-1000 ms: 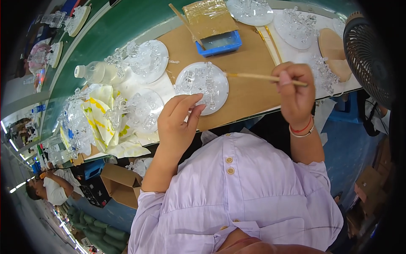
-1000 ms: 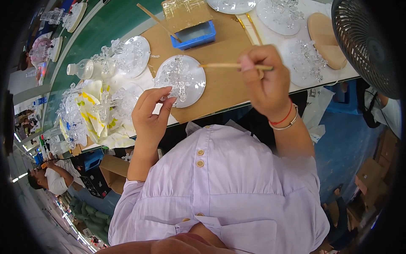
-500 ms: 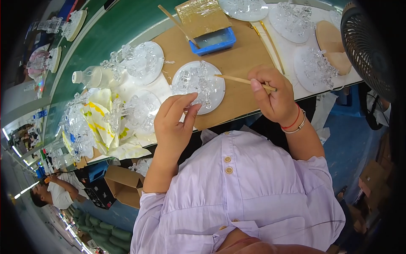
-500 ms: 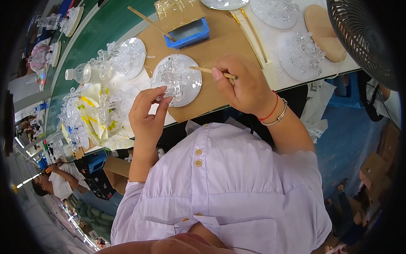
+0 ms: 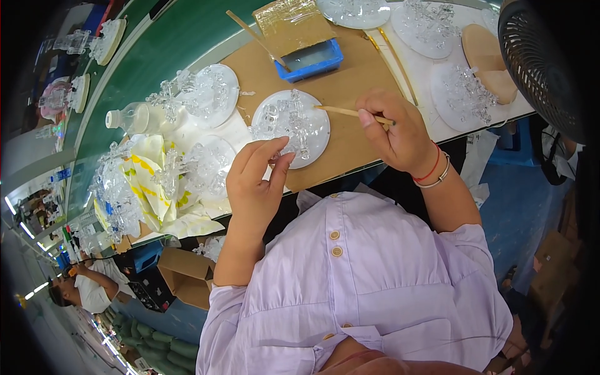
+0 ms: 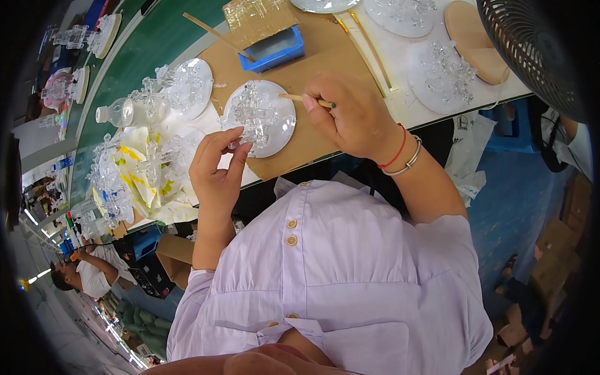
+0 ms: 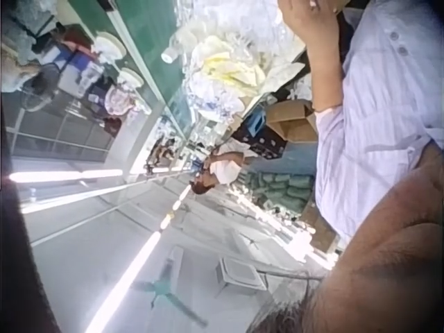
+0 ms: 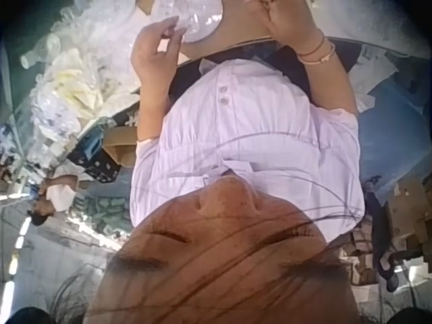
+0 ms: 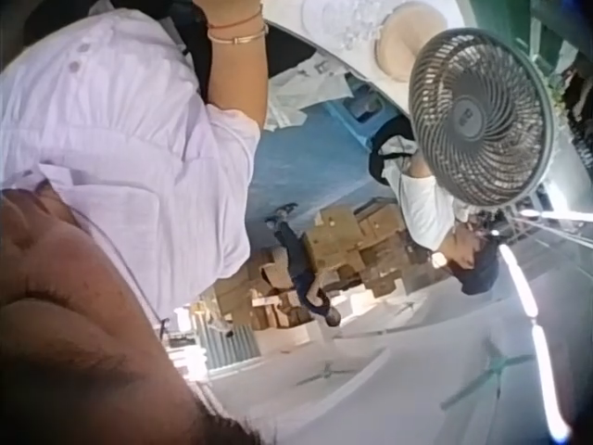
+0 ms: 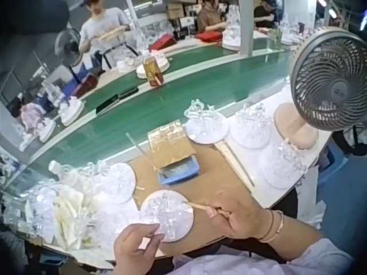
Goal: Apply glue or adhesive to plastic snowflake ornaments using a small brush at an assembly workstation.
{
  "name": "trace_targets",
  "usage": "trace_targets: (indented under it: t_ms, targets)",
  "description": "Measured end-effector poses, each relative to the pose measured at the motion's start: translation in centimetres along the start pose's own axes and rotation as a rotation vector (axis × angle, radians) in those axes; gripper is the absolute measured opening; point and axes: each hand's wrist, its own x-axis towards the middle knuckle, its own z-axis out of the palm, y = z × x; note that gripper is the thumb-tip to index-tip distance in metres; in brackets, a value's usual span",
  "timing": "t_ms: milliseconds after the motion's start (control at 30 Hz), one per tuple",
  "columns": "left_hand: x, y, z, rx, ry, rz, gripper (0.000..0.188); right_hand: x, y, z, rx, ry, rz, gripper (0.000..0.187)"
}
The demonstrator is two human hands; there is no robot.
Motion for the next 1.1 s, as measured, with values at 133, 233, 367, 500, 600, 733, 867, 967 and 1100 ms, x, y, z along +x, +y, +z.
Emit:
trace_targets:
  t_ms: [133,233,367,500,600,733,867,967,1100]
  targets:
    - [0.0,0.0,0.0,-0.002,0.005,0.006,0.027,-0.6,-0.8,-0.7,0.065,-0.028,0.046,0.009]
    - [0.0,0.1,0.0,0.002,0.005,0.003,0.027,-0.6,-0.9,-0.6,0.058,0.012,0.044,0.008]
    - [0.1,0.1,0.1,0.009,0.003,0.002,0.027,-0.1,-0.3,0.1,0.001,0.041,0.018,0.008]
    - [0.1,0.0,0.1,0.009,0.005,0.008,0.027,-1.0,-0.6,-0.4,0.052,-0.067,0.051,0.01]
    - [0.1,0.1,0.1,0.001,0.009,0.002,0.027,-1.3,-0.9,-0.2,0.107,-0.045,0.054,0.01]
    - [0.2,0.3,0.3,-0.006,0.006,0.013,0.027,-1.0,-0.8,0.0,0.007,0.061,0.005,0.011]
    - [0.2,0.3,0.4,-0.011,0.005,0.017,0.027,-1.7,-1.4,-0.1,-0.014,-0.018,0.011,0.01]
    - [0.1,0.5,0.3,0.0,0.0,0.008,0.026,-2.0,-1.8,-0.1,0.071,-0.098,0.021,0.01]
    - [0.3,0.6,0.3,-0.022,-0.006,-0.002,0.024,-1.5,-0.9,0.0,0.037,0.061,0.009,0.01]
